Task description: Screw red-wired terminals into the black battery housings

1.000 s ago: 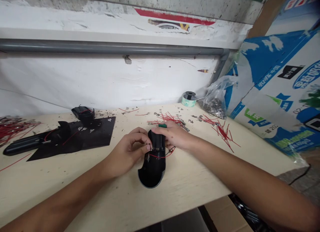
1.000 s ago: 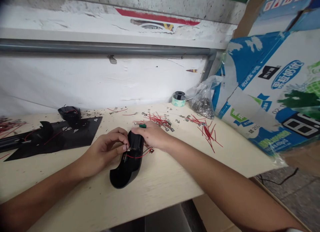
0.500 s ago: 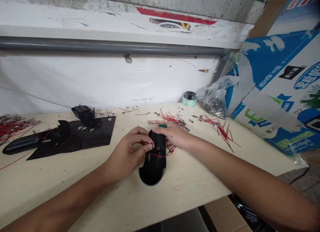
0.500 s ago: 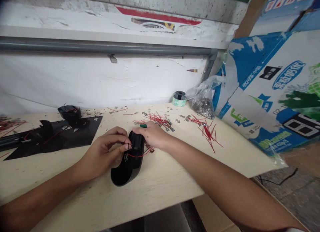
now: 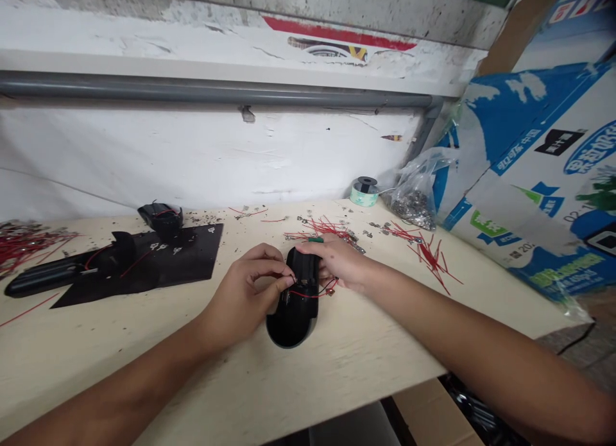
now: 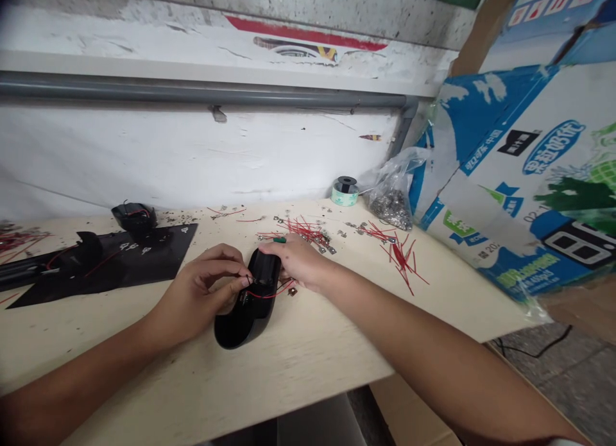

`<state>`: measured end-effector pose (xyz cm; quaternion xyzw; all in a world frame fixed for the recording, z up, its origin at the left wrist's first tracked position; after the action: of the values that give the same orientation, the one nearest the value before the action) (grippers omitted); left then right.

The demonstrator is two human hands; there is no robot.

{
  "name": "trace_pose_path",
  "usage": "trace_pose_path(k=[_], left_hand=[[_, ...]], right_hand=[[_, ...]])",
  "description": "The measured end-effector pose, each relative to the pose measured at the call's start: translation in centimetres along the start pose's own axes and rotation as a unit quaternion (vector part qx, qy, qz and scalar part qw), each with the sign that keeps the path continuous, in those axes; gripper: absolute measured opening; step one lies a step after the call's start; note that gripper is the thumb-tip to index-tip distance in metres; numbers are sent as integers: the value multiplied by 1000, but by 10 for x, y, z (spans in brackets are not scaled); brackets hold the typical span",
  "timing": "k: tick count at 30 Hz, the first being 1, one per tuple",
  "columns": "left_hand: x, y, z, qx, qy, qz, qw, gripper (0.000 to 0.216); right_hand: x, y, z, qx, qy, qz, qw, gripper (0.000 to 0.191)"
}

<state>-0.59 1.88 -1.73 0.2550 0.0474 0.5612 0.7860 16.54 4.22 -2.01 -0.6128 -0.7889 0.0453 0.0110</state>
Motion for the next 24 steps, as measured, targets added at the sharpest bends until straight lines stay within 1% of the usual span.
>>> trace_pose_path(k=[4, 8, 13, 17, 21, 24], left_hand=[[-1, 0, 3, 29, -25, 7, 999, 13], [1, 1, -1, -15, 1, -2, 1000, 12], [7, 1, -3, -58, 24, -45, 997, 13], [11, 1, -5, -75, 45, -73, 993, 13], [10, 1, -7, -79, 51, -61, 994, 11], [6, 2, -4, -21, 18, -42, 999, 9]], right_hand=[[1, 0, 2, -38, 20, -3, 999, 27], [4, 4, 6, -65, 49, -14, 997, 29], [6, 7, 8, -108, 65, -27, 992, 33], [7, 7, 8, -115, 68, -25, 991, 30], [7, 7, 9, -91, 62, -18, 994, 29], [7, 6, 8, -84, 55, -19, 995, 29]])
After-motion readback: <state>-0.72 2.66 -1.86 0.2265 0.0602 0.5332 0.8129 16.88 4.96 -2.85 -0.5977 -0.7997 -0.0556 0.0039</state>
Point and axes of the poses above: each hand's wrist, its own x-axis towards the middle knuckle, its own y-axis out of the back of the hand, z = x × y, the point moved 3 cm from there along x, towards the middle knuckle, and after that the axes turned 14 degrees about y, right-handed, at the moved point
